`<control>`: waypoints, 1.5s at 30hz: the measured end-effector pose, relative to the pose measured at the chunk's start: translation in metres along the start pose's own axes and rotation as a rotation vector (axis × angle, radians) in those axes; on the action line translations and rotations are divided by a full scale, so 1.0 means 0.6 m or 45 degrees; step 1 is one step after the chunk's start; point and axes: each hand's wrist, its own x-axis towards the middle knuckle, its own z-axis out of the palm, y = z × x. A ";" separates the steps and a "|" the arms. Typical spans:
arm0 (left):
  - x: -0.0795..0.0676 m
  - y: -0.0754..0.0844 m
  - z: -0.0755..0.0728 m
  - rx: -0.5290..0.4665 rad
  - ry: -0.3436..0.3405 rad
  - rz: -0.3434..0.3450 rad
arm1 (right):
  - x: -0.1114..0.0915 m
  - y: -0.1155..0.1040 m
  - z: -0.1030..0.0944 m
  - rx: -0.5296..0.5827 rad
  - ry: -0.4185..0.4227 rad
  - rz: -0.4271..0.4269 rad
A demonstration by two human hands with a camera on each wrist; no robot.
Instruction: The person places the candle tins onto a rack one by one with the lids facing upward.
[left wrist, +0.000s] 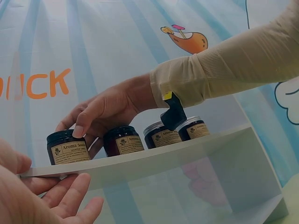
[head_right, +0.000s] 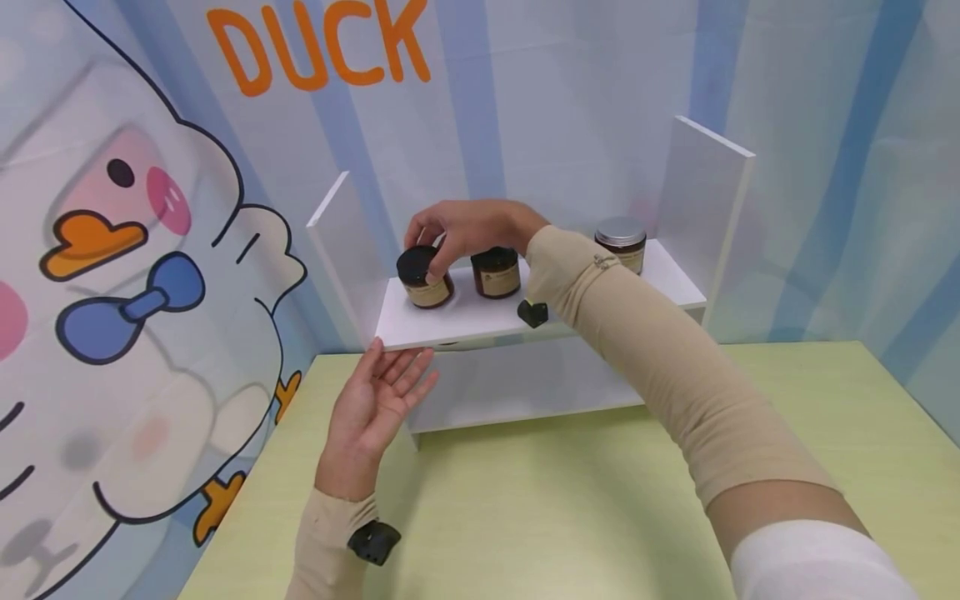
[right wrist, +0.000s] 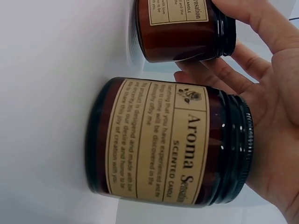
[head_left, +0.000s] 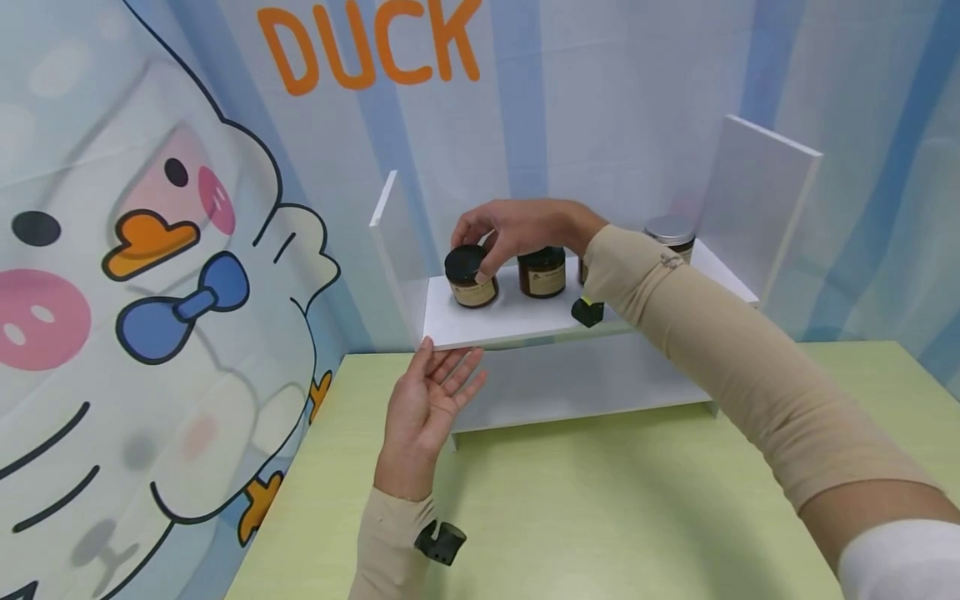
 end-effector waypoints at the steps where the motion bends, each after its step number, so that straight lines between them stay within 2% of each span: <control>1: 0.000 0.000 0.001 0.000 -0.004 0.001 | 0.000 0.000 -0.001 -0.003 -0.002 0.004; 10: 0.000 -0.002 0.001 0.004 0.002 0.007 | -0.011 -0.011 -0.011 -0.077 -0.018 0.059; 13: 0.001 -0.001 0.000 0.000 0.010 0.000 | -0.019 -0.016 -0.015 -0.055 -0.005 0.047; 18: 0.002 0.000 -0.002 0.004 0.014 -0.004 | -0.040 -0.024 -0.020 0.032 0.068 -0.001; 25: 0.006 0.003 -0.006 0.028 -0.002 0.012 | -0.078 -0.020 -0.017 0.079 0.248 -0.066; 34: 0.008 0.007 -0.014 0.019 0.008 -0.003 | -0.117 -0.012 -0.009 0.339 0.420 -0.156; 40: 0.008 0.012 -0.015 0.006 0.015 -0.008 | -0.139 -0.013 -0.002 0.454 0.442 -0.262; 45: 0.008 0.015 -0.015 0.014 0.016 -0.010 | -0.158 -0.011 0.008 0.531 0.430 -0.282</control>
